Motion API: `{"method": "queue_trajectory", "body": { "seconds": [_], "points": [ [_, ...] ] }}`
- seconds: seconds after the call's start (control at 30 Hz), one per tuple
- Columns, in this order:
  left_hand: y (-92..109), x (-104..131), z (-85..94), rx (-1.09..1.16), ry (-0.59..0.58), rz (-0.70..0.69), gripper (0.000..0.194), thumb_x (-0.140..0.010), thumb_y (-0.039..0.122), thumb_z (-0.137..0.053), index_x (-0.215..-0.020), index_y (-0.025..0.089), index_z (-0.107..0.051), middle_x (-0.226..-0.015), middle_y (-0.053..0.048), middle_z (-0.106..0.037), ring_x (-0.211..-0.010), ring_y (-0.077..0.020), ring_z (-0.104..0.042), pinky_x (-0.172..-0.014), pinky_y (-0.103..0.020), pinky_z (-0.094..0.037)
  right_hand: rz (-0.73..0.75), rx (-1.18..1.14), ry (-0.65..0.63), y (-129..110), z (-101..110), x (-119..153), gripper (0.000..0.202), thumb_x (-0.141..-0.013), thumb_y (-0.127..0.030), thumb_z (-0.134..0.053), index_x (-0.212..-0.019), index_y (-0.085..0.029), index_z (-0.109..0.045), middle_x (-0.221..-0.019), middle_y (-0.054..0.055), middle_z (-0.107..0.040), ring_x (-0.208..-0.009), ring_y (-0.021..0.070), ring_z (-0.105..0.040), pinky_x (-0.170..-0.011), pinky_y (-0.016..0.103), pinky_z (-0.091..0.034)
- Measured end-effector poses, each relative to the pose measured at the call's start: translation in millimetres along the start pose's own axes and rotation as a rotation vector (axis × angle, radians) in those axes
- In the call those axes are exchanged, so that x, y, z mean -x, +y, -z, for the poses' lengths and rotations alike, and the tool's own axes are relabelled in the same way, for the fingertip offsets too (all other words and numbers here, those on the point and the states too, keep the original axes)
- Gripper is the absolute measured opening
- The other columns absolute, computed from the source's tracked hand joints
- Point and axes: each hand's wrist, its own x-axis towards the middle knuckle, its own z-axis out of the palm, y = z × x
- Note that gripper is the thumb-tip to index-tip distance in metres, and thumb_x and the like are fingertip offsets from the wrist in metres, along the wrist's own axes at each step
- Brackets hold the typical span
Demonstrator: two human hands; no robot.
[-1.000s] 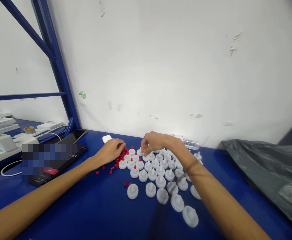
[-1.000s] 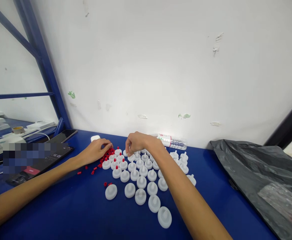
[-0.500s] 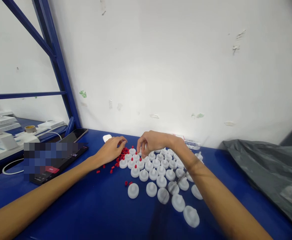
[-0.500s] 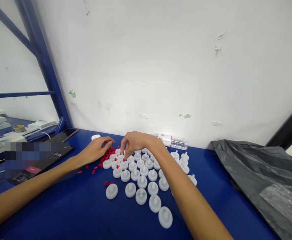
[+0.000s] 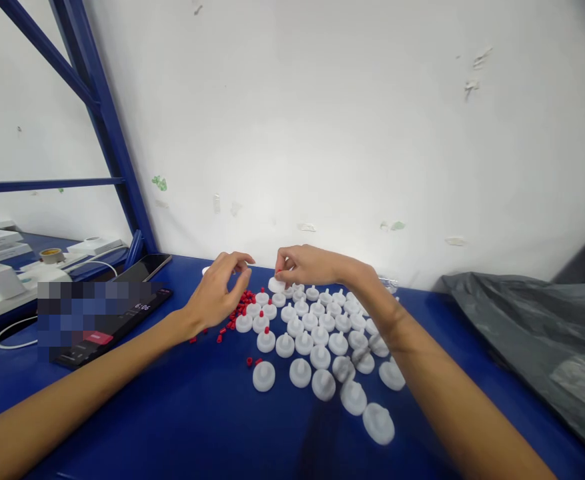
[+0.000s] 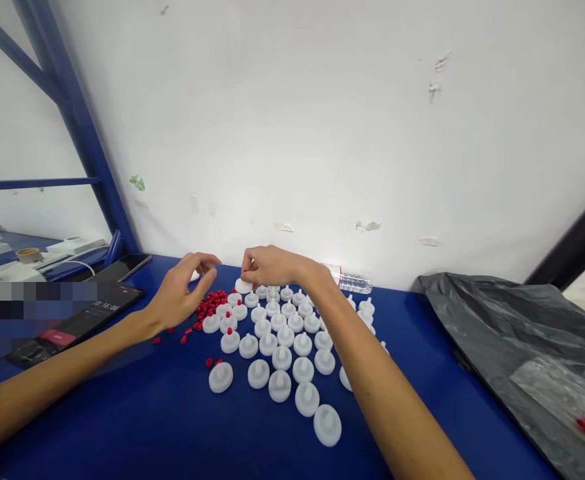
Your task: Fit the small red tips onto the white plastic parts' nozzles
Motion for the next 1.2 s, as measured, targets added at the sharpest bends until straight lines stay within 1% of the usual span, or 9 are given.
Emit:
{"method": "queue_trajectory", "body": {
  "seconds": [0.13,0.4,0.57,0.7,0.8,0.9,1.03,1.1,1.2],
  "points": [
    [8.2,5.3,-1.1,-0.026,-0.076,-0.166,0.024,-0.098,0.032,-0.048,-0.117,0.02,-0.055,-0.096,-0.006,-0.063,-0.094,-0.0228,-0.058,-0.086,-0.037,-0.047,0.037,-0.125,-0.058,-2.0,-3.6,-2.5,0.016,-0.086,-0.031,-0.059,-0.096,-0.021,-0.054,-0.083,0.004,-0.074,-0.078,0.017,-0.069,-0.061,0.025,-0.045],
    [-1.9,3.8,-4.3,-0.035,-0.11,-0.262,0.033,-0.098,0.042,-0.053,-0.125,0.023,-0.056,-0.099,-0.005,-0.069,-0.091,-0.0211,-0.064,-0.083,-0.035,-0.049,0.015,-0.215,-0.095,5.0,-3.5,-3.9,0.046,-0.081,-0.043,-0.071,-0.117,-0.022,-0.051,-0.094,0.004,-0.073,-0.083,0.0176,-0.068,-0.068,0.026,-0.049],
    [-3.2,1.0,-4.0,-0.058,-0.16,-0.332,0.021,-0.101,0.038,-0.05,-0.099,0.021,-0.062,-0.092,-0.004,-0.069,-0.083,-0.0187,-0.061,-0.078,-0.032,-0.046,0.051,-0.121,-0.121,7.3,0.9,-2.5,0.039,-0.083,-0.05,-0.067,-0.107,-0.019,-0.068,-0.091,0.005,-0.073,-0.079,0.0167,-0.066,-0.067,0.027,-0.047],
    [-1.4,1.9,-5.1,-0.018,-0.112,-0.203,0.022,-0.101,0.039,-0.049,-0.096,0.021,-0.06,-0.086,-0.002,-0.066,-0.078,-0.0172,-0.06,-0.074,-0.03,-0.045,0.087,-0.132,-0.129,8.3,0.5,-2.5,0.045,-0.079,-0.056,-0.069,-0.11,-0.022,-0.07,-0.098,0.004,-0.073,-0.087,0.0167,-0.064,-0.071,0.026,-0.046],
    [2.1,3.9,-4.6,-0.005,-0.101,-0.106,0.023,-0.101,0.039,-0.047,-0.095,0.02,-0.058,-0.083,0.0,-0.063,-0.075,-0.0168,-0.058,-0.071,-0.029,-0.043,0.067,-0.078,-0.124,4.9,-2.6,-3.5,0.047,-0.072,-0.053,-0.077,-0.108,-0.023,-0.071,-0.091,0.002,-0.073,-0.079,0.0148,-0.061,-0.065,0.024,-0.043],
    [5.3,4.6,-2.7,-0.031,-0.146,-0.088,0.024,-0.101,0.039,-0.043,-0.093,0.02,-0.056,-0.082,-0.001,-0.06,-0.073,-0.0172,-0.055,-0.071,-0.031,-0.041,0.096,-0.037,-0.099,0.8,-4.5,-4.3,0.037,-0.075,-0.049,-0.075,-0.099,-0.02,-0.073,-0.08,0.0,-0.07,-0.069,0.0133,-0.057,-0.06,0.025,-0.04],
    [8.8,3.4,-1.7,0.007,-0.221,-0.095,0.035,-0.103,0.039,-0.036,-0.076,0.02,-0.05,-0.07,0.002,-0.049,-0.067,-0.0162,-0.046,-0.065,-0.03,-0.034,0.147,-0.019,-0.07,-4.5,-5.1,-4.8,0.028,-0.079,-0.043,-0.072,-0.095,-0.02,-0.074,-0.078,-0.001,-0.069,-0.066,0.0118,-0.055,-0.058,0.024,-0.038],
    [11.3,2.4,-2.5,0.084,-0.216,-0.01,0.04,-0.102,0.041,-0.036,-0.069,0.02,-0.042,-0.063,0.004,-0.042,-0.061,-0.0144,-0.041,-0.061,-0.029,-0.03,0.165,0.1,-0.018,-10.1,-7.4,-7.0,0.024,-0.08,-0.04,-0.072,-0.093,-0.02,-0.074,-0.076,-0.001,-0.069,-0.063,0.0114,-0.055,-0.058,0.024,-0.037],
    [13.3,-0.3,-3.5,0.275,-0.204,0.222,0.044,-0.1,0.046,-0.037,-0.064,0.021,-0.034,-0.057,0.006,-0.034,-0.053,-0.0122,-0.032,-0.054,-0.028,-0.026,0.171,0.401,0.141,-18.9,-12.6,-12.8,0.019,-0.082,-0.036,-0.073,-0.091,-0.02,-0.075,-0.077,0.002,-0.071,-0.067,0.0147,-0.059,-0.06,0.026,-0.036]
  ]
}}
